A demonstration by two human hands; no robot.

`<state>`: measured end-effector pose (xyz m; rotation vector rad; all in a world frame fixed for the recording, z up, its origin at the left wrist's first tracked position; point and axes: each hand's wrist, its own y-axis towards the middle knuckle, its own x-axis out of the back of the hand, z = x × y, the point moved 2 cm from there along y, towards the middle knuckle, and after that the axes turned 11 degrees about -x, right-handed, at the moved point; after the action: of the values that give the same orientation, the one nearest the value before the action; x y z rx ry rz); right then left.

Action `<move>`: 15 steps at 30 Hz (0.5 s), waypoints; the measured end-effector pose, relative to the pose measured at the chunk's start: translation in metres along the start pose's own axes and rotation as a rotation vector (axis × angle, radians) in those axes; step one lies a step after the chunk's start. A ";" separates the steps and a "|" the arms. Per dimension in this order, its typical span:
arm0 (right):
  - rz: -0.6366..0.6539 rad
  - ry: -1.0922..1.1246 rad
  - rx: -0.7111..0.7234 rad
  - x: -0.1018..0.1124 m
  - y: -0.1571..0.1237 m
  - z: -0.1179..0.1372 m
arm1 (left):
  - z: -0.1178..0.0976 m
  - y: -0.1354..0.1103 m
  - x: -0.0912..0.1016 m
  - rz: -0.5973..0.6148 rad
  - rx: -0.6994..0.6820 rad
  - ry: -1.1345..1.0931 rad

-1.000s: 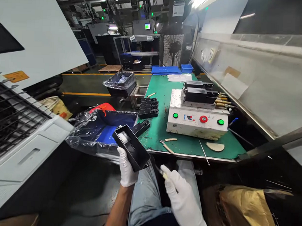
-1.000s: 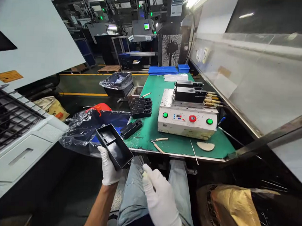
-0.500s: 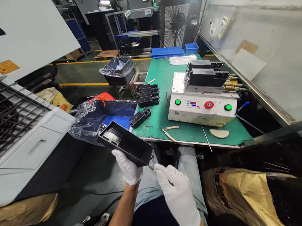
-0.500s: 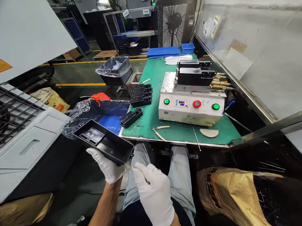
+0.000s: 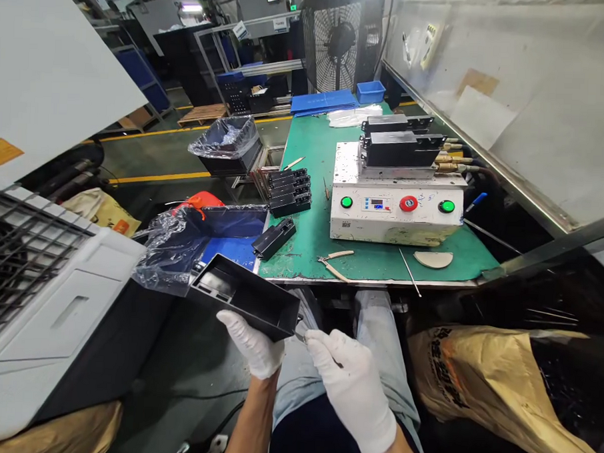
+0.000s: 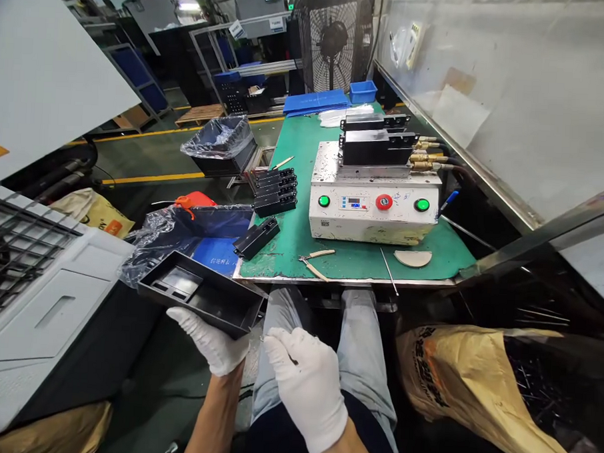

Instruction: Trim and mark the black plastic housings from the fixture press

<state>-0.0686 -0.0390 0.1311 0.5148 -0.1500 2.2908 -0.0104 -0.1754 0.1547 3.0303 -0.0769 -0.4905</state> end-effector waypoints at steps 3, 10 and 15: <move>-0.003 -0.003 0.010 0.000 0.002 -0.003 | 0.001 -0.002 0.001 -0.022 0.028 -0.061; -0.080 -0.156 -0.070 0.004 0.025 -0.034 | 0.001 -0.020 0.004 -0.058 0.251 -0.152; -0.018 -0.043 0.035 0.032 0.030 -0.026 | 0.001 -0.020 0.004 -0.122 0.337 -0.241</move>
<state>-0.1178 -0.0319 0.1219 0.5811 -0.1256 2.2693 -0.0063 -0.1562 0.1511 3.2966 0.0155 -0.9416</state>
